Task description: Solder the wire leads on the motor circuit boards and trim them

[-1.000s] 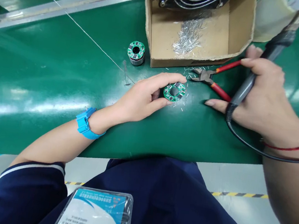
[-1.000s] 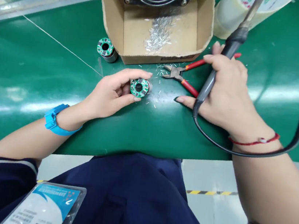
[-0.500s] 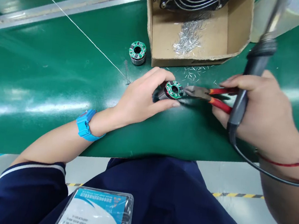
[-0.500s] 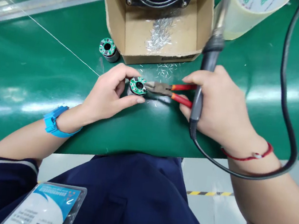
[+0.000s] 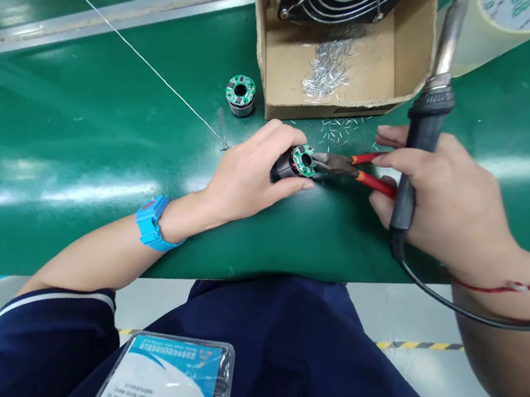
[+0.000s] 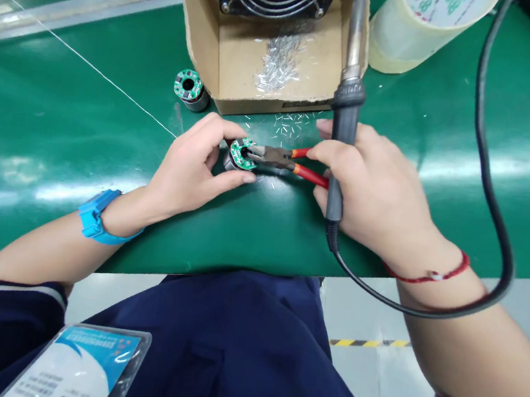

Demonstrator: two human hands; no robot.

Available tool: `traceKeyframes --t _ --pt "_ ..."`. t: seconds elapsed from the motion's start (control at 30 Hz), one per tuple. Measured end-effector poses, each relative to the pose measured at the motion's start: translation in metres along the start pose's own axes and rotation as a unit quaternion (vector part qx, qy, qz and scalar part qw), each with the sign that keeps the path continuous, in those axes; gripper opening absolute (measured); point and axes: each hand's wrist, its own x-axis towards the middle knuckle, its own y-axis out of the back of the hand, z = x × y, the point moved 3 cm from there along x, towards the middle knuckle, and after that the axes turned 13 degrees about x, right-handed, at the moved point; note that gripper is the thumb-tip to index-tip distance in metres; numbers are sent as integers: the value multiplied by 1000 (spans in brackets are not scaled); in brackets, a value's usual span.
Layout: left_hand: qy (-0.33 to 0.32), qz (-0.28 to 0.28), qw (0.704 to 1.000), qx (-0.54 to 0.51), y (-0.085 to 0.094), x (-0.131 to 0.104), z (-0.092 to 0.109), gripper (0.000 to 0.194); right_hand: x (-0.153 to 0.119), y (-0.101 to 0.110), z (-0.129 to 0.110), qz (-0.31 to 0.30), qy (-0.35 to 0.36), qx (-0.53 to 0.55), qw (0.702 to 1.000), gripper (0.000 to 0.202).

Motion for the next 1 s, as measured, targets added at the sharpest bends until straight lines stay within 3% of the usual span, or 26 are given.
traceKeyframes --t 0.13,0.27,0.53,0.67,0.77,1.0 --pt "-15 11 1000 20 0 -1 -1 32 -2 -14 3 -27 -33 55 998 47" --pt "-17 12 999 31 0 -1 -2 33 -3 -19 8 -53 -80 26 995 43" --pt "-12 7 998 55 0 0 -2 34 -3 -12 4 -69 -87 -3 994 38" --pt "-6 -12 992 129 2 -1 3 32 1 -9 -1 -79 -37 -33 996 34" --pt "-10 -19 984 178 3 -1 5 33 6 -6 -4 -86 -45 -30 995 34" --pt "-26 25 987 155 6 -1 4 31 15 -1 -14 -52 -82 -63 993 33"
